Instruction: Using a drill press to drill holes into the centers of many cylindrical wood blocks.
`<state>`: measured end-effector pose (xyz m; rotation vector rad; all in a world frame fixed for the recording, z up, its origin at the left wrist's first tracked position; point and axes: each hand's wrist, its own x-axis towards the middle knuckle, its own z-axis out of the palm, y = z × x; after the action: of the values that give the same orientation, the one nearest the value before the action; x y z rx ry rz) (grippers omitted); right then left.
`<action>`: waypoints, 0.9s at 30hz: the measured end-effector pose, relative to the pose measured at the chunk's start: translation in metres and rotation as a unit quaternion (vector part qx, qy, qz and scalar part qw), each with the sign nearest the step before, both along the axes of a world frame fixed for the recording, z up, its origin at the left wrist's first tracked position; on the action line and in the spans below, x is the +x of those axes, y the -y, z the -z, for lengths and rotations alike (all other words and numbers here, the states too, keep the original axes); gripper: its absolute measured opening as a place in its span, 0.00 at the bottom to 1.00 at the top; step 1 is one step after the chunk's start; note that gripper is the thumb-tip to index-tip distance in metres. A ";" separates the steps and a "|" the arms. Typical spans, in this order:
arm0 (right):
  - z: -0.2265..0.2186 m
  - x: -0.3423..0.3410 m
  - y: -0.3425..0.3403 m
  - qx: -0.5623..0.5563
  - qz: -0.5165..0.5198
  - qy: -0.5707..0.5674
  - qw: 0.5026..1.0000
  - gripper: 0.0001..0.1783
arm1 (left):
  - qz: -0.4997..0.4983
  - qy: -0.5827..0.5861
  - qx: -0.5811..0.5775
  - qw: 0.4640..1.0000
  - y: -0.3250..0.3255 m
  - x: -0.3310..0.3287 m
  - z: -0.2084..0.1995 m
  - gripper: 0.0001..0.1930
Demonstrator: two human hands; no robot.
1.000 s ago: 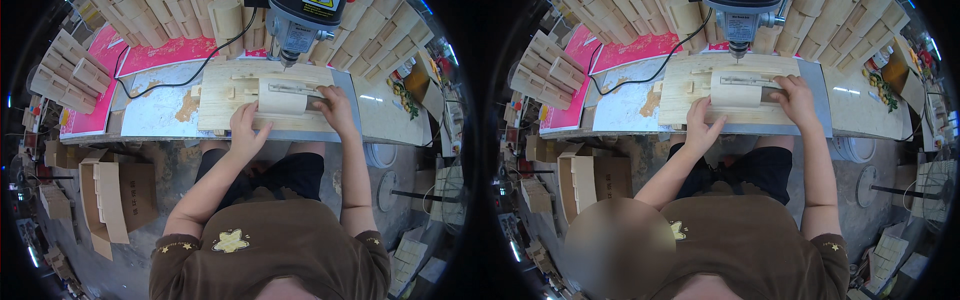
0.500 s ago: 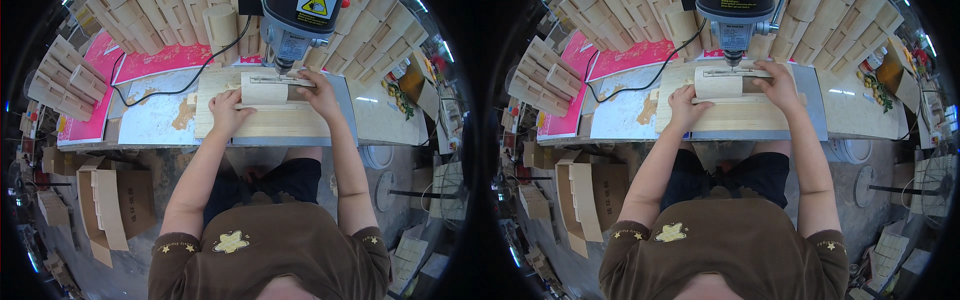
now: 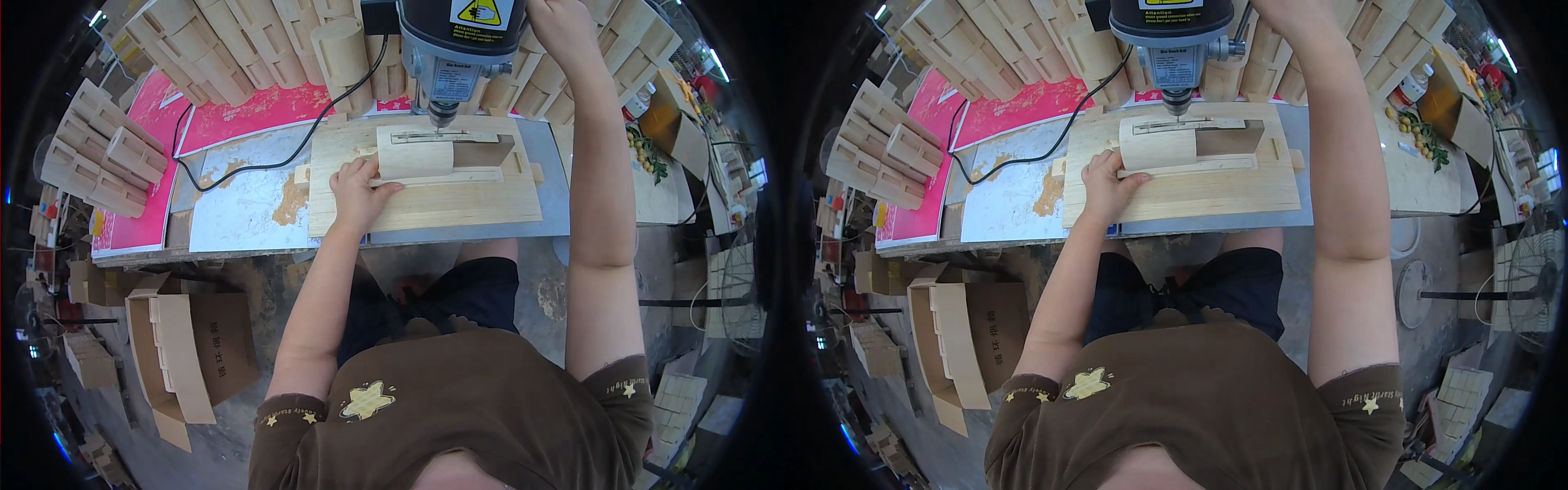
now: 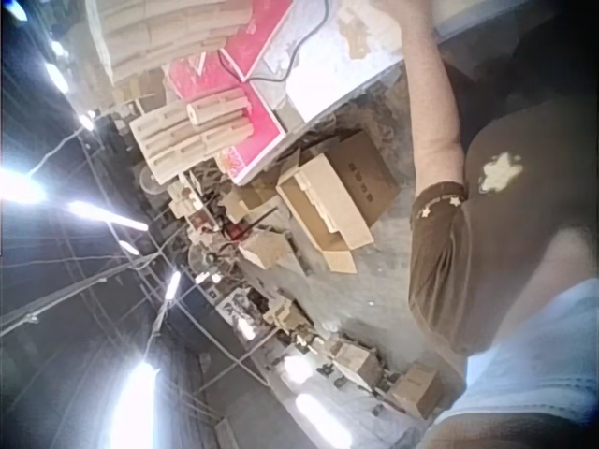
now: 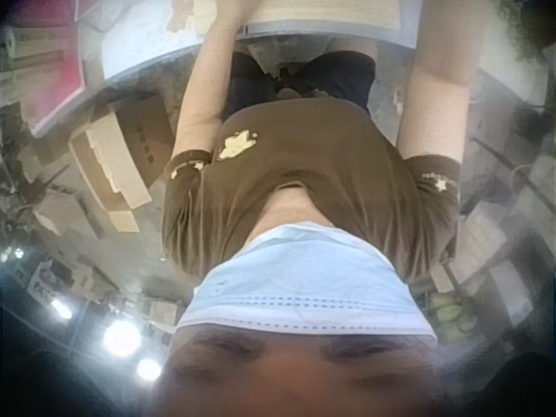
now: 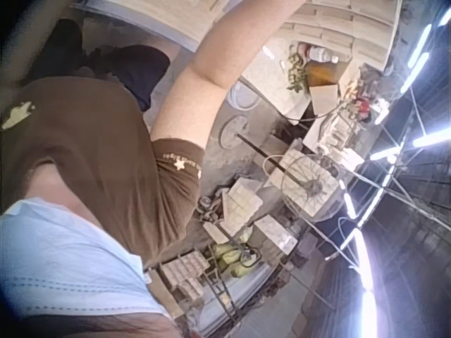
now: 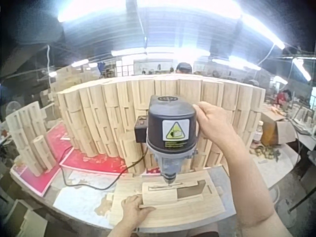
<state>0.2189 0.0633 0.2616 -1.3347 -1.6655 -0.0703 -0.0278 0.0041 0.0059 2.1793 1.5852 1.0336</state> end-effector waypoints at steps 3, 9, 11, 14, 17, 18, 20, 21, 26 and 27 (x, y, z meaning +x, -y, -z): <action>0.003 -0.002 0.045 -0.059 0.079 0.041 0.994 0.19 | 0.000 -0.009 -0.007 1.000 0.000 0.001 0.000 0.30; 0.074 -0.012 0.098 -0.054 0.036 0.082 0.995 0.09 | -0.021 0.009 0.005 1.000 0.003 -0.008 -0.002 0.18; 0.102 -0.020 0.100 0.070 -0.036 -0.030 0.996 0.07 | -0.024 0.006 -0.009 1.000 0.003 -0.010 -0.002 0.17; 0.134 -0.021 0.097 0.104 -0.029 -0.085 0.991 0.06 | -0.017 0.004 0.003 1.000 0.002 -0.004 -0.004 0.17; 0.171 -0.020 0.083 0.129 -0.042 -0.091 0.987 0.07 | -0.016 0.010 -0.004 1.000 0.001 -0.004 -0.003 0.17; 0.179 -0.020 0.079 0.149 -0.048 -0.082 0.984 0.07 | -0.017 0.010 -0.004 1.000 0.002 -0.003 -0.004 0.17; 0.189 -0.017 0.069 0.172 -0.052 -0.091 0.980 0.07 | -0.020 0.003 -0.007 1.000 0.001 -0.001 -0.005 0.17; 0.190 -0.019 0.068 0.194 -0.059 -0.101 0.974 0.07 | -0.022 0.002 -0.007 1.000 0.001 -0.003 -0.004 0.17; 0.167 -0.014 0.082 0.169 -0.059 -0.044 0.983 0.06 | -0.014 0.001 -0.012 1.000 0.000 -0.007 0.005 0.30; 0.154 -0.012 0.085 0.173 -0.052 -0.008 0.984 0.06 | -0.014 0.002 -0.009 1.000 0.001 -0.006 0.003 0.30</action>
<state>0.2066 -0.0219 0.1078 -0.9830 -1.6197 -0.2726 -0.0340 0.0034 0.0033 2.1476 1.6217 1.0261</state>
